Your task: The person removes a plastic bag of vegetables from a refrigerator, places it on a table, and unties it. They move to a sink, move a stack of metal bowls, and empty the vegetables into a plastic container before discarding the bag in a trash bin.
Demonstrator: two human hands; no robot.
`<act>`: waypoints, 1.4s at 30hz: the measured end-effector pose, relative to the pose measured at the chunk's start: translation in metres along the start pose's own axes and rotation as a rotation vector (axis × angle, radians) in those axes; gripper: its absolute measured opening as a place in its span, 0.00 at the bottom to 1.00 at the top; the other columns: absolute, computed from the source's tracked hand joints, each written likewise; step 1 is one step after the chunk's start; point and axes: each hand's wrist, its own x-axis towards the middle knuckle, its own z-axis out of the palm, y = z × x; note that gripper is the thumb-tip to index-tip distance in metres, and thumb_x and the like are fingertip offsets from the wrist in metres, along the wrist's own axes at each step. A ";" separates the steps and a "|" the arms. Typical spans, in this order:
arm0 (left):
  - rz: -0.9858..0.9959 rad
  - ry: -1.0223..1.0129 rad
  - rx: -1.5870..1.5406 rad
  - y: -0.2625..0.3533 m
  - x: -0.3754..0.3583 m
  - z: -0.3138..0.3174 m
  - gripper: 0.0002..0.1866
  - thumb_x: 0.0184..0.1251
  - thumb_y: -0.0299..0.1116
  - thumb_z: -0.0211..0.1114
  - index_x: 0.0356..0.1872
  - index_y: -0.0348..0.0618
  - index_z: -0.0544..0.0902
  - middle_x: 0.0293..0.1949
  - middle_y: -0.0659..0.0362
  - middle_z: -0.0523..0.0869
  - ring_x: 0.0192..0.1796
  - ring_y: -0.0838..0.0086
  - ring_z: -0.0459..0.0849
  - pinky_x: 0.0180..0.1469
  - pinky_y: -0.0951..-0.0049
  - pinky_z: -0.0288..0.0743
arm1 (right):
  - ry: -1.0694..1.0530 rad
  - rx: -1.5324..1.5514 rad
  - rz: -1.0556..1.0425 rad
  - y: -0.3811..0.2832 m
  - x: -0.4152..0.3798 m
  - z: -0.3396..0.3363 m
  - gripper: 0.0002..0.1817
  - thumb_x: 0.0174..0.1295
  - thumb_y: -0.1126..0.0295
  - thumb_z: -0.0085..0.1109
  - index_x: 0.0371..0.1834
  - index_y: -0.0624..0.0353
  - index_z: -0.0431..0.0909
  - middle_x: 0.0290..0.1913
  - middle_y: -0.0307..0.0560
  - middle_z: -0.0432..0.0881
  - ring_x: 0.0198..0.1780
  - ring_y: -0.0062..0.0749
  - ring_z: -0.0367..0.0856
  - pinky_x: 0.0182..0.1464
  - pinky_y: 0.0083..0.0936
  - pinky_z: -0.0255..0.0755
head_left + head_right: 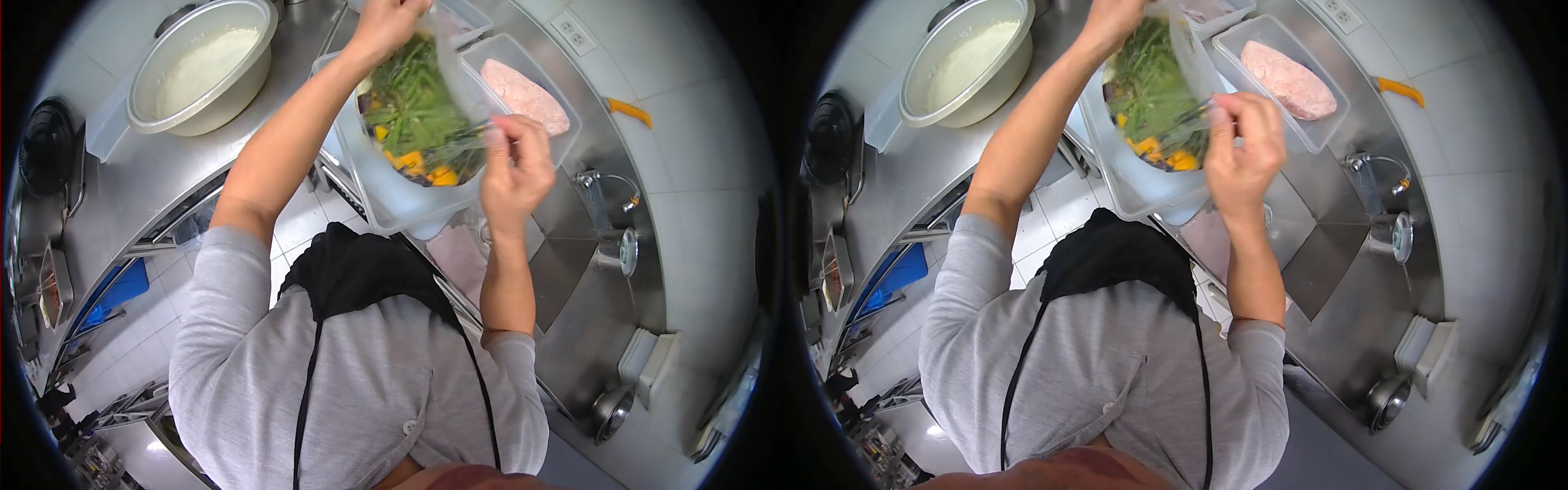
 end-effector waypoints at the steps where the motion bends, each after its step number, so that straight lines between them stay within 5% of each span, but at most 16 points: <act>1: 0.018 0.017 -0.109 0.013 0.010 0.002 0.06 0.69 0.27 0.61 0.32 0.37 0.81 0.31 0.63 0.84 0.33 0.82 0.79 0.37 0.76 0.74 | 0.075 0.065 0.032 -0.001 0.005 -0.002 0.05 0.62 0.80 0.64 0.40 0.64 0.84 0.40 0.47 0.83 0.36 0.30 0.80 0.35 0.26 0.74; 5: 0.146 -0.063 -0.235 0.057 0.040 -0.003 0.04 0.69 0.26 0.62 0.33 0.38 0.82 0.30 0.64 0.83 0.36 0.82 0.79 0.41 0.76 0.74 | 0.321 0.317 0.177 -0.006 0.024 -0.006 0.04 0.67 0.76 0.65 0.41 0.64 0.84 0.39 0.41 0.82 0.35 0.17 0.77 0.34 0.18 0.74; 8: 0.135 -0.222 -0.081 0.034 0.036 -0.001 0.03 0.69 0.26 0.63 0.35 0.38 0.82 0.31 0.64 0.83 0.37 0.82 0.80 0.43 0.77 0.74 | 0.141 0.333 0.352 0.033 0.015 -0.009 0.05 0.67 0.77 0.63 0.43 0.66 0.84 0.41 0.41 0.81 0.35 0.18 0.77 0.36 0.19 0.77; 12: -0.014 -0.225 -0.248 -0.004 0.013 -0.010 0.07 0.72 0.31 0.64 0.43 0.38 0.83 0.34 0.64 0.84 0.39 0.80 0.81 0.46 0.77 0.74 | -0.001 0.559 0.588 0.075 -0.016 -0.018 0.19 0.63 0.77 0.67 0.58 0.68 0.80 0.45 0.44 0.81 0.45 0.24 0.80 0.43 0.24 0.80; 13: -0.008 -0.186 -0.212 -0.003 0.002 -0.018 0.07 0.73 0.31 0.65 0.44 0.38 0.84 0.34 0.65 0.84 0.40 0.80 0.81 0.48 0.77 0.75 | -0.020 0.640 0.614 0.080 -0.029 -0.023 0.28 0.61 0.74 0.70 0.65 0.67 0.76 0.50 0.47 0.81 0.52 0.30 0.79 0.50 0.30 0.79; 16: 0.084 -0.128 0.035 -0.042 -0.031 -0.047 0.16 0.71 0.39 0.68 0.51 0.39 0.84 0.36 0.63 0.86 0.41 0.77 0.83 0.47 0.72 0.79 | -0.095 0.514 0.531 0.073 -0.055 -0.024 0.32 0.60 0.70 0.71 0.68 0.67 0.73 0.55 0.49 0.81 0.55 0.36 0.79 0.57 0.37 0.76; 18: -0.028 -0.255 0.098 -0.047 -0.042 -0.048 0.20 0.69 0.44 0.69 0.55 0.41 0.83 0.39 0.61 0.87 0.40 0.74 0.85 0.45 0.66 0.82 | -0.149 0.326 0.417 0.062 -0.050 -0.005 0.27 0.60 0.70 0.71 0.62 0.67 0.77 0.53 0.51 0.82 0.54 0.36 0.80 0.55 0.35 0.75; 20: -0.347 -0.508 0.008 -0.026 -0.057 -0.045 0.23 0.68 0.48 0.70 0.56 0.45 0.84 0.41 0.60 0.88 0.38 0.69 0.85 0.45 0.59 0.83 | -0.219 0.153 0.353 0.065 -0.048 0.012 0.21 0.59 0.70 0.70 0.55 0.67 0.78 0.50 0.53 0.83 0.51 0.35 0.80 0.52 0.33 0.74; 22: -0.348 -0.497 0.081 -0.046 -0.045 -0.038 0.19 0.70 0.47 0.68 0.51 0.43 0.86 0.40 0.60 0.87 0.41 0.73 0.84 0.44 0.65 0.83 | -0.291 -0.002 0.304 0.084 -0.035 0.032 0.15 0.59 0.71 0.69 0.46 0.66 0.79 0.46 0.55 0.82 0.47 0.35 0.82 0.46 0.29 0.73; 23: -0.297 -0.458 0.089 -0.051 -0.037 -0.031 0.18 0.70 0.46 0.67 0.50 0.43 0.86 0.40 0.60 0.87 0.41 0.73 0.84 0.45 0.66 0.82 | -0.244 0.161 0.383 0.082 -0.027 0.040 0.11 0.59 0.72 0.67 0.39 0.65 0.76 0.38 0.56 0.81 0.37 0.38 0.81 0.39 0.30 0.71; 27: -0.167 -0.424 0.022 -0.018 -0.019 -0.012 0.20 0.72 0.48 0.66 0.49 0.41 0.88 0.45 0.58 0.89 0.46 0.72 0.85 0.53 0.70 0.79 | -0.213 0.269 0.336 0.043 0.005 0.042 0.12 0.57 0.75 0.67 0.42 0.65 0.77 0.34 0.54 0.84 0.35 0.34 0.82 0.42 0.29 0.74; 30: -0.349 -0.439 -0.084 -0.022 -0.009 -0.007 0.10 0.71 0.31 0.67 0.48 0.38 0.86 0.38 0.64 0.87 0.46 0.80 0.83 0.55 0.75 0.75 | -0.197 0.372 0.349 0.046 0.015 0.038 0.13 0.55 0.77 0.67 0.43 0.65 0.78 0.37 0.52 0.86 0.38 0.30 0.84 0.45 0.28 0.75; 31: -0.308 -0.422 -0.149 -0.017 -0.008 -0.007 0.10 0.71 0.31 0.68 0.48 0.38 0.87 0.40 0.63 0.88 0.47 0.79 0.83 0.56 0.75 0.75 | -0.218 0.411 0.390 0.043 0.016 0.034 0.14 0.55 0.77 0.70 0.44 0.64 0.79 0.40 0.44 0.87 0.44 0.29 0.84 0.48 0.28 0.76; 37: -0.230 -0.410 -0.248 0.017 -0.007 -0.031 0.13 0.67 0.31 0.71 0.50 0.38 0.87 0.45 0.61 0.90 0.49 0.77 0.84 0.56 0.75 0.75 | -0.173 0.556 0.477 0.033 0.024 -0.002 0.16 0.60 0.70 0.74 0.47 0.61 0.80 0.44 0.40 0.85 0.52 0.23 0.80 0.52 0.28 0.76; 42: -0.265 -0.382 -0.296 0.037 0.006 -0.029 0.16 0.64 0.35 0.74 0.49 0.40 0.84 0.40 0.62 0.88 0.45 0.79 0.84 0.51 0.75 0.75 | -0.101 0.535 0.427 0.047 0.035 -0.028 0.04 0.66 0.73 0.69 0.39 0.61 0.84 0.41 0.37 0.85 0.40 0.16 0.79 0.46 0.19 0.75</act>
